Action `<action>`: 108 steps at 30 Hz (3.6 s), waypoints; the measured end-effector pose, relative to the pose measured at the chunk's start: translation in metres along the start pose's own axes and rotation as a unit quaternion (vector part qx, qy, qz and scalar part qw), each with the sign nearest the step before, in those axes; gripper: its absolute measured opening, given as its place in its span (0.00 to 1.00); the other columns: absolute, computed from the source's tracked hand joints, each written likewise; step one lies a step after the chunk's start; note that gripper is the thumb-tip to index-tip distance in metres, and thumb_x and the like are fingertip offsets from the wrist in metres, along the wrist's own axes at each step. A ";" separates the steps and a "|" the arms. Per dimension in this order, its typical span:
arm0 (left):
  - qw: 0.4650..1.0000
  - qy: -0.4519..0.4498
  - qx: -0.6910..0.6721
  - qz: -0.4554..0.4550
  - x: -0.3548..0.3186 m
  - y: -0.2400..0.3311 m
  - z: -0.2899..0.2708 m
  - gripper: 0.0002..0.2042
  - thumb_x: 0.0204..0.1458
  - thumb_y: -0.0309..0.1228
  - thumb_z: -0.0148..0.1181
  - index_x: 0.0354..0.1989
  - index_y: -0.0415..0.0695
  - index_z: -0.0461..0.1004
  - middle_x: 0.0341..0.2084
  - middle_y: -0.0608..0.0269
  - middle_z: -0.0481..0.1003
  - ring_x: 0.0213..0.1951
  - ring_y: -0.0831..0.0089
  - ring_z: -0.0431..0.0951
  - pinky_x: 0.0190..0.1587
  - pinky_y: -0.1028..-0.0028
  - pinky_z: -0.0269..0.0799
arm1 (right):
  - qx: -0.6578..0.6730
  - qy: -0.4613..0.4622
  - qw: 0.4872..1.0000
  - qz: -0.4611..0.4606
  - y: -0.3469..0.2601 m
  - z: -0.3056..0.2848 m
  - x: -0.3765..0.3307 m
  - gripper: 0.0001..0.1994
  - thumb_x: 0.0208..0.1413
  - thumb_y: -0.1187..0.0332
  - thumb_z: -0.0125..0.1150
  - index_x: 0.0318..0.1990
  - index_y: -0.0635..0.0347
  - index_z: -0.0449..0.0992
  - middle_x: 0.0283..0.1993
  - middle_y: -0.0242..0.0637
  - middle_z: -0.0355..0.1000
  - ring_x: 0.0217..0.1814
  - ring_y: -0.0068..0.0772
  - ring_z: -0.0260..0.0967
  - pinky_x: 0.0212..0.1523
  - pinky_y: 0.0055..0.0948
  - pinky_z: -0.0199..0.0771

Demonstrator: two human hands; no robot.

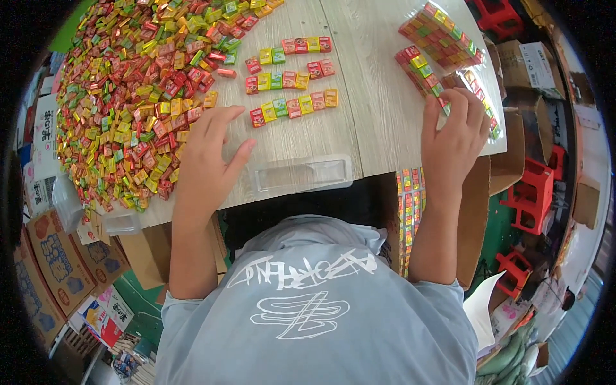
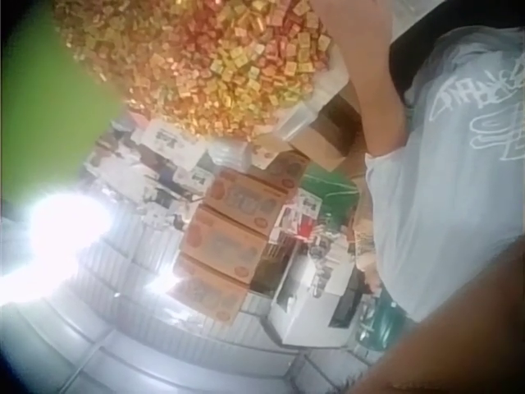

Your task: Sorting and arranging a large pile of small colorful packets into organized rows on a table.

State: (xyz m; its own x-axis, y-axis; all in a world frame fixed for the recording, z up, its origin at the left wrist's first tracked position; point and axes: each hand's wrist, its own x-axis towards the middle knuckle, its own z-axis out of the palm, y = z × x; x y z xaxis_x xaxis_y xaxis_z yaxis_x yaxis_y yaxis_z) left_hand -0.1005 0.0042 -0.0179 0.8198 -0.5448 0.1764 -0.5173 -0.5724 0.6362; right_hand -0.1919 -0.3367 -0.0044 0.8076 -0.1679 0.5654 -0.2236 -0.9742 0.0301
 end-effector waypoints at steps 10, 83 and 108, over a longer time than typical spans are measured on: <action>0.996 -0.027 0.058 0.060 0.024 0.008 0.005 0.23 0.57 0.33 0.68 0.61 0.44 0.73 0.49 0.51 0.74 0.48 0.51 0.78 0.52 0.59 0.74 | 0.345 -0.239 0.901 -0.114 -0.061 0.015 0.023 0.20 0.60 0.70 0.69 0.59 0.59 0.75 0.59 0.43 0.71 0.54 0.51 0.74 0.55 0.41 0.77; 0.988 -0.095 0.069 0.098 -0.022 0.041 -0.001 0.35 0.43 0.32 0.77 0.63 0.44 0.72 0.46 0.57 0.79 0.50 0.55 0.78 0.55 0.57 0.71 | 0.351 -0.183 0.876 -0.275 -0.063 -0.026 -0.026 0.12 0.55 0.67 0.70 0.41 0.59 0.74 0.51 0.39 0.75 0.50 0.46 0.74 0.53 0.44 0.74; 0.981 -0.027 0.117 0.150 -0.012 0.030 -0.004 0.27 0.52 0.38 0.71 0.61 0.44 0.74 0.54 0.59 0.78 0.57 0.60 0.76 0.58 0.59 0.69 | -0.076 -0.043 0.996 -0.002 0.023 0.005 0.006 0.08 0.67 0.64 0.63 0.44 0.58 0.75 0.50 0.37 0.76 0.51 0.47 0.75 0.51 0.44 0.74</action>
State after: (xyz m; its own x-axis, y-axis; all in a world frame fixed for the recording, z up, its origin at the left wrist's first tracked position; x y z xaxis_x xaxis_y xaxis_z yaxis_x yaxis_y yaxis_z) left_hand -0.1252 -0.0043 0.0021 0.6109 -0.7385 0.2855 -0.7808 -0.5023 0.3714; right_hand -0.1892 -0.3605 -0.0049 0.8505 -0.1828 0.4932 -0.2955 -0.9418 0.1605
